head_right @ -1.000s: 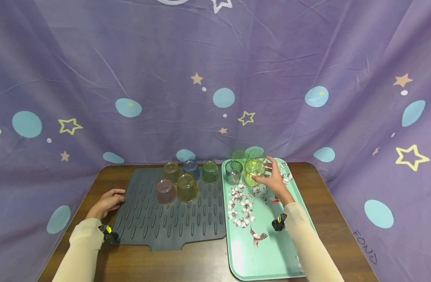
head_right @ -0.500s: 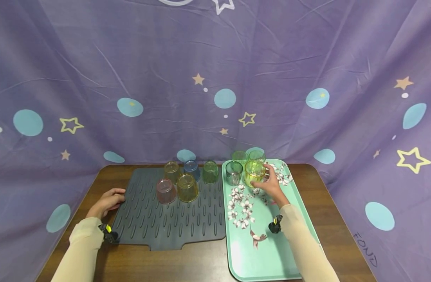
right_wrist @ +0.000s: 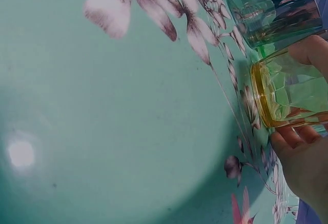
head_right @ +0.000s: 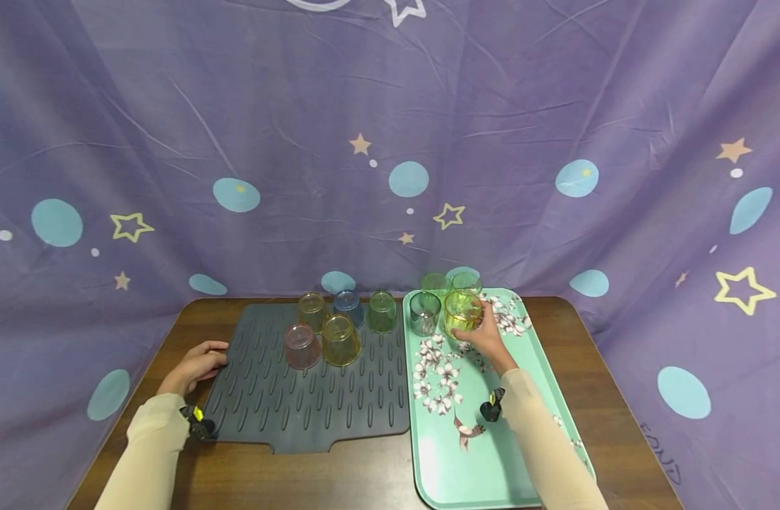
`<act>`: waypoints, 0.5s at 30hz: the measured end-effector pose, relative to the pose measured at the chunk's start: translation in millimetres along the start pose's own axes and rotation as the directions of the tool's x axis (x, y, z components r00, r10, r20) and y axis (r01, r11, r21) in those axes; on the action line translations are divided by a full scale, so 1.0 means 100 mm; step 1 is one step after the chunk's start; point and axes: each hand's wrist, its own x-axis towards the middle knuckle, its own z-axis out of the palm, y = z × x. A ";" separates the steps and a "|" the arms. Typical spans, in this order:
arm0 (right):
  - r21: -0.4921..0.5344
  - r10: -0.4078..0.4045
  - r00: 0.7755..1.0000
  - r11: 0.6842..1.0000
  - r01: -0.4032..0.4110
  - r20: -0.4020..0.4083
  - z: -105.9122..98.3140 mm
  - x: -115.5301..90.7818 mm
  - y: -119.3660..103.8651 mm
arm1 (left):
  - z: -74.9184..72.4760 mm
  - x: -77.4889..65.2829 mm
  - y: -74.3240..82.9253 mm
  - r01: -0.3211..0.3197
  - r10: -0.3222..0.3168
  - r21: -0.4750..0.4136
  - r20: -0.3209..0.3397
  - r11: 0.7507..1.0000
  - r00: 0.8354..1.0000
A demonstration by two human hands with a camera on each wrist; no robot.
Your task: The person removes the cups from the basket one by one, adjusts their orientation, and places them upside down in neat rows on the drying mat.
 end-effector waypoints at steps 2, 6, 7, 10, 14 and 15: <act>0.003 0.003 1.000 1.000 -0.003 0.003 0.00 0.00 0.00 | 0.00 -0.01 0.00 0.001 -0.001 0.001 0.000 1.000 1.000; 0.010 0.006 1.000 1.000 -0.006 0.007 0.00 0.00 -0.01 | 0.00 -0.02 0.01 -0.002 0.002 -0.004 0.002 1.000 1.000; 0.011 0.006 1.000 1.000 -0.006 0.008 -0.01 0.00 -0.02 | 0.00 -0.02 0.01 -0.004 0.004 -0.007 0.003 1.000 1.000; 0.007 0.010 1.000 1.000 -0.010 0.005 -0.01 0.00 -0.03 | 0.00 -0.02 0.02 -0.003 0.003 -0.008 0.005 1.000 1.000; -0.007 0.019 1.000 1.000 -0.019 0.002 -0.01 -0.01 -0.04 | -0.01 -0.04 0.02 0.007 -0.007 -0.009 0.010 1.000 1.000; -0.003 0.024 1.000 1.000 -0.024 0.002 -0.01 -0.01 -0.04 | -0.01 -0.05 0.02 0.009 -0.009 -0.008 0.013 1.000 1.000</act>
